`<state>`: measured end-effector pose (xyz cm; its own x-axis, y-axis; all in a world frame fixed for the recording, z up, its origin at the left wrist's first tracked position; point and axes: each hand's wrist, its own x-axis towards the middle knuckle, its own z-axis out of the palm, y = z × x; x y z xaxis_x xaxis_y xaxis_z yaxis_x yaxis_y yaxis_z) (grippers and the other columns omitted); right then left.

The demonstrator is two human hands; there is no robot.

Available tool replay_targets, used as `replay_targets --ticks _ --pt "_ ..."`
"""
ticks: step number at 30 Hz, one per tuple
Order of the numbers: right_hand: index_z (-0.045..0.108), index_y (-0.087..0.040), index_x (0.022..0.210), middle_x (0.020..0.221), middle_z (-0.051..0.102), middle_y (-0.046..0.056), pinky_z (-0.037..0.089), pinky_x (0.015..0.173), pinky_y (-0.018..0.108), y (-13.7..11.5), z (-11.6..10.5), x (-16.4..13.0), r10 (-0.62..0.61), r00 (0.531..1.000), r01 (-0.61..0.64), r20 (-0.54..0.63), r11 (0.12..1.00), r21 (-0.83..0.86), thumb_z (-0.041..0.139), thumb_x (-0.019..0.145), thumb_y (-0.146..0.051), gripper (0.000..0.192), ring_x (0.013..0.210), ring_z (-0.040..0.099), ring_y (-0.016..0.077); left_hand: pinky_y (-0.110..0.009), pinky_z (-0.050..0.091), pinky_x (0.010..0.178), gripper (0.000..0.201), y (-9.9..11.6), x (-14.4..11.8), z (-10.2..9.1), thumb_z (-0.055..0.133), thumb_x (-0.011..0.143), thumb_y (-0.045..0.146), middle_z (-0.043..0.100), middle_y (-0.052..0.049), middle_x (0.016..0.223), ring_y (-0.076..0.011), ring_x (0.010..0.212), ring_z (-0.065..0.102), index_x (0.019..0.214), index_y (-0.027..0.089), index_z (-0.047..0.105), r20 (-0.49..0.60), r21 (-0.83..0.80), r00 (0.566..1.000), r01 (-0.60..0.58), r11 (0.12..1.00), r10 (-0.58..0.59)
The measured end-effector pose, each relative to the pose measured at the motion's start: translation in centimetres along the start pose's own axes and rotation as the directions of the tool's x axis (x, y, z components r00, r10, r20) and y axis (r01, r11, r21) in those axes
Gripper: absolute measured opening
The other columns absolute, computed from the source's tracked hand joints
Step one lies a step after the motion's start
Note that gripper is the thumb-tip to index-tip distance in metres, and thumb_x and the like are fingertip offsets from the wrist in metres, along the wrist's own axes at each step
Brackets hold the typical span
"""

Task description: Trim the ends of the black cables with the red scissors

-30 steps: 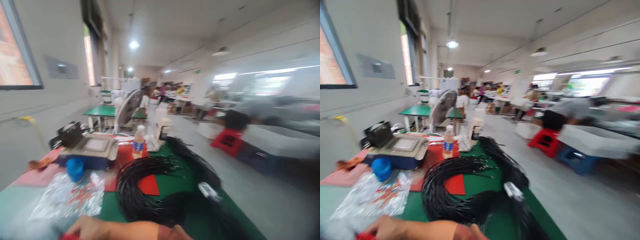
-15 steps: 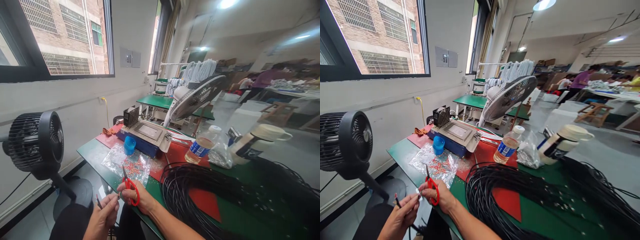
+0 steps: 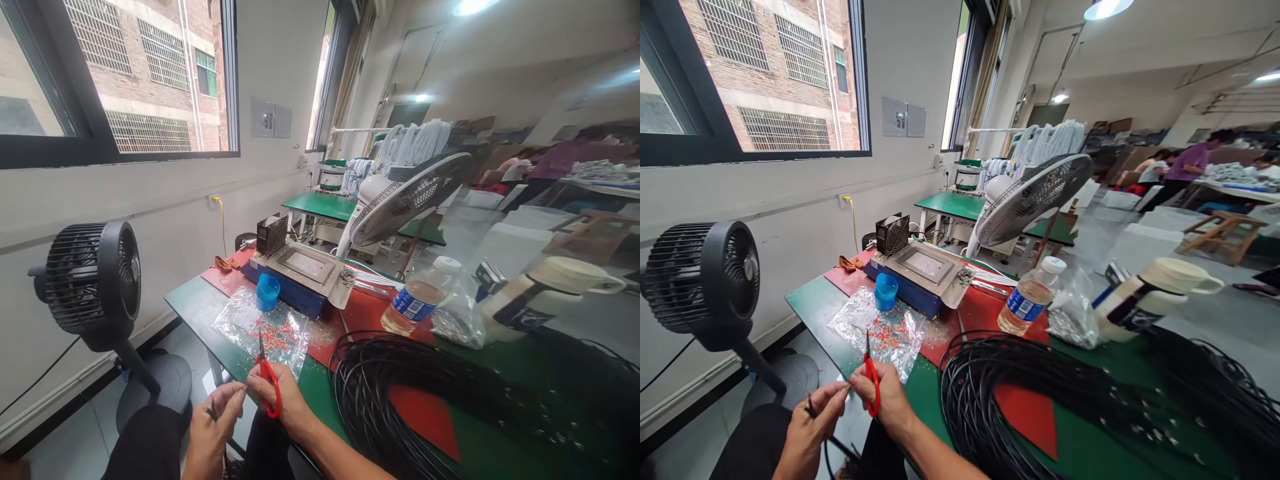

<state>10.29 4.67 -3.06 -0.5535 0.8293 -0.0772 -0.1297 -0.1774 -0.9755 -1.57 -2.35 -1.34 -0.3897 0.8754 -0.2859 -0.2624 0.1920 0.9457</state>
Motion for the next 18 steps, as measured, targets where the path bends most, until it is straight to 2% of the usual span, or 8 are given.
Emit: replay_targets --ticks 3,5,9,12,18 --pt "0.061 -0.015 0.08 0.062 0.047 -0.002 0.03 0.051 0.021 -1.5 -0.4 -0.2 -0.111 0.992 0.123 0.065 0.966 -0.23 0.055 0.078 -0.055 0.04 0.055 0.041 0.0088 -0.02 0.013 0.041 0.042 1.0 -0.1 -0.1 0.074 0.056 0.043 0.031 0.009 0.047 -0.0029 0.043 0.019 0.082 0.011 0.066 -0.003 -0.141 0.996 0.084 0.987 -0.085" --pt "0.062 -0.017 0.083 0.073 0.051 -0.001 0.031 0.057 0.021 -2.7 -0.7 -0.5 -0.167 0.978 0.206 0.128 0.89 -0.408 0.056 0.078 -0.053 0.036 0.066 0.044 0.011 -0.018 0.01 0.04 0.044 1.5 0.1 -0.4 0.074 0.055 0.042 0.028 0.01 0.047 -0.0018 0.042 0.016 0.084 0.011 0.065 -0.025 -0.216 0.994 0.098 0.972 -0.106" --pt "0.057 -0.017 0.07 0.069 0.049 -0.002 0.027 0.057 0.022 -4.0 -0.9 -1.0 -0.081 0.979 0.184 0.187 0.742 -0.645 0.057 0.077 -0.048 0.033 0.065 0.041 0.011 -0.018 0.009 0.039 0.036 2.1 0.6 -0.9 0.072 0.06 0.038 0.033 0.009 0.049 -0.0008 0.041 0.015 0.084 0.012 0.065 -0.014 -0.268 0.998 0.061 0.961 -0.067" --pt "0.045 -0.017 0.06 0.063 0.043 -0.004 0.022 0.054 0.023 -3.9 -0.7 -1.1 -0.03 0.982 0.157 0.187 0.68 -0.716 0.058 0.077 -0.045 0.035 0.061 0.037 0.0096 -0.017 0.007 0.04 0.033 2.1 1.0 -0.8 0.07 0.064 0.038 0.033 0.009 0.05 0.0002 0.04 0.014 0.081 0.011 0.064 0.02 -0.281 0.998 0.064 0.958 -0.061" --pt "0.034 -0.017 0.055 0.058 0.035 -0.006 0.019 0.051 0.024 -3.4 -0.8 -1.0 -0.027 0.983 0.153 0.182 0.664 -0.731 0.058 0.077 -0.044 0.043 0.056 0.03 0.0079 -0.018 0.008 0.04 0.038 2.1 1.1 -0.4 0.072 0.061 0.04 0.03 0.009 0.049 -0.0004 0.041 0.016 0.081 0.009 0.063 0.028 -0.165 0.998 0.066 0.984 -0.062"
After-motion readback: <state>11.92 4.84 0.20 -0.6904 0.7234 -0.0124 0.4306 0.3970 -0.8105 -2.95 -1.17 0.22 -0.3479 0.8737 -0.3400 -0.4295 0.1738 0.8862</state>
